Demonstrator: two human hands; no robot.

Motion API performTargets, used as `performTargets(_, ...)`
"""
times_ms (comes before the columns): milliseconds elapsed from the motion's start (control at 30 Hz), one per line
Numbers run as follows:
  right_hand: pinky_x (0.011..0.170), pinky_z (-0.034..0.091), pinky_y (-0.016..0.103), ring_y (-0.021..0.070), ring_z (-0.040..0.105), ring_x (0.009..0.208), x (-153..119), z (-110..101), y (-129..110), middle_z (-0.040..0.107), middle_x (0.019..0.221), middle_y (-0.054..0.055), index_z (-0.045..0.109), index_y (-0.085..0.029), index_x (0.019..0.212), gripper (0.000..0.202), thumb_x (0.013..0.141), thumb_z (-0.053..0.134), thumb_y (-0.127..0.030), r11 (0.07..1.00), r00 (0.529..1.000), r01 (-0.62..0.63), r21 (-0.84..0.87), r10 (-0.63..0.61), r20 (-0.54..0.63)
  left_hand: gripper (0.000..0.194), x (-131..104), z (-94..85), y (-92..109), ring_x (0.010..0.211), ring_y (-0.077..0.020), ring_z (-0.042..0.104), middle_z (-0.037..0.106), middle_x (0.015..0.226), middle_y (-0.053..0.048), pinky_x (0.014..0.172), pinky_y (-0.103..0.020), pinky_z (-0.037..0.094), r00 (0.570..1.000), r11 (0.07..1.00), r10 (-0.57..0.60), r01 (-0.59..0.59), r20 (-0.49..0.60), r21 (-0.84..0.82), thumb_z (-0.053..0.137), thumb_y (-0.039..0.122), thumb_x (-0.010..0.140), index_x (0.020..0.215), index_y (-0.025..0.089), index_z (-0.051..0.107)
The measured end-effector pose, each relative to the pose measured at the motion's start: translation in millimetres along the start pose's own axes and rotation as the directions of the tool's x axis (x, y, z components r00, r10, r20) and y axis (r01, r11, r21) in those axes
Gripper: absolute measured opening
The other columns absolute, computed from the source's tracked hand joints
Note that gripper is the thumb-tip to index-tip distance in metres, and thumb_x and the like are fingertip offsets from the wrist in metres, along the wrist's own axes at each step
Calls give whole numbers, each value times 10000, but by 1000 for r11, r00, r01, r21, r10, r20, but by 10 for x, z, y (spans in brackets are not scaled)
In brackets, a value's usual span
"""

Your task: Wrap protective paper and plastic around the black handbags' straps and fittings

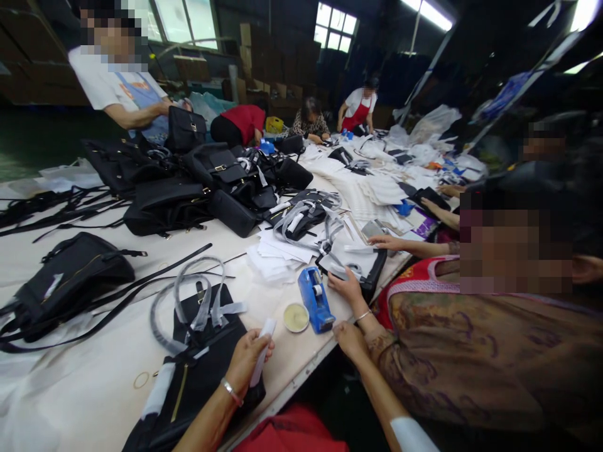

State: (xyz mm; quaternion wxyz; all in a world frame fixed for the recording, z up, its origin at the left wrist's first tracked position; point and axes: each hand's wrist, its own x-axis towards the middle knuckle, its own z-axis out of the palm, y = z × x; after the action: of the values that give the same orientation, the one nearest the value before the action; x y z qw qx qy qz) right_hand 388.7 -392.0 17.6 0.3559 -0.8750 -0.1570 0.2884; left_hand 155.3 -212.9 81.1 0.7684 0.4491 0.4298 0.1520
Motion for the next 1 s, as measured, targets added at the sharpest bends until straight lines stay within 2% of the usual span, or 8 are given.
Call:
performTargets(133,563,363,271,180,544,573,-246,39,2,564,545,35,514,-206,535,208,720,564,-285,989,999,32,-146,-29,21,285,-12,-19,-24,495,-86,532,636,638,-12,485,-199,391,1000,1000,7,-7,-14,-24,653,402,698,744,141,550)
performTargets(233,586,398,269,171,548,586,-403,236,-292,610,642,22,594,-211,741,207,802,486,-376,985,977,171,-3,-169,132,280,21,-14,-50,482,-89,534,633,625,-12,470,-200,380,1000,1000,-4,3,-6,-24,662,385,689,749,143,535)
performTargets(367,589,424,244,135,542,593,-520,531,-933,626,749,17,607,-194,961,257,842,463,-370,893,862,306,331,-407,301,275,63,8,-101,465,-81,518,622,612,-5,461,-196,367,1000,1000,4,-4,-5,-21,663,372,693,741,148,510)
performTargets(433,584,415,230,121,533,588,-539,615,-1183,618,729,4,619,-198,959,226,850,466,-323,857,809,378,349,-489,326,272,64,11,-120,464,-78,512,620,614,-7,461,-195,362,1000,1000,13,-13,-3,-20,658,369,702,750,147,508)
performTargets(500,581,403,221,113,530,587,-542,660,-1325,613,710,-8,633,-204,913,190,851,468,-274,836,776,459,302,-542,321,266,57,8,-130,467,-75,509,618,618,-10,463,-193,358,1000,999,22,-22,0,-25,650,366,714,765,144,512)
performTargets(733,666,397,231,136,583,733,-488,687,-1390,638,793,-7,636,-227,893,180,849,468,-179,763,699,638,106,-631,337,242,45,-13,-97,480,-74,507,611,621,-5,477,-191,357,1000,999,23,-22,12,-42,631,354,745,791,139,528)
performTargets(900,748,399,248,156,590,853,-428,658,-1424,651,896,0,616,-242,907,158,834,496,-168,698,634,715,42,-672,383,255,42,-62,-57,492,-69,499,618,647,-13,480,-186,355,997,998,-3,8,81,-62,620,375,767,805,132,551)
performTargets(1000,711,405,251,149,591,778,-370,691,-1401,647,815,-16,566,-247,994,204,808,530,-172,743,662,661,102,-642,388,249,42,-103,-54,491,-62,492,615,655,-15,480,-180,347,993,992,-18,33,120,-124,618,370,775,822,132,563)
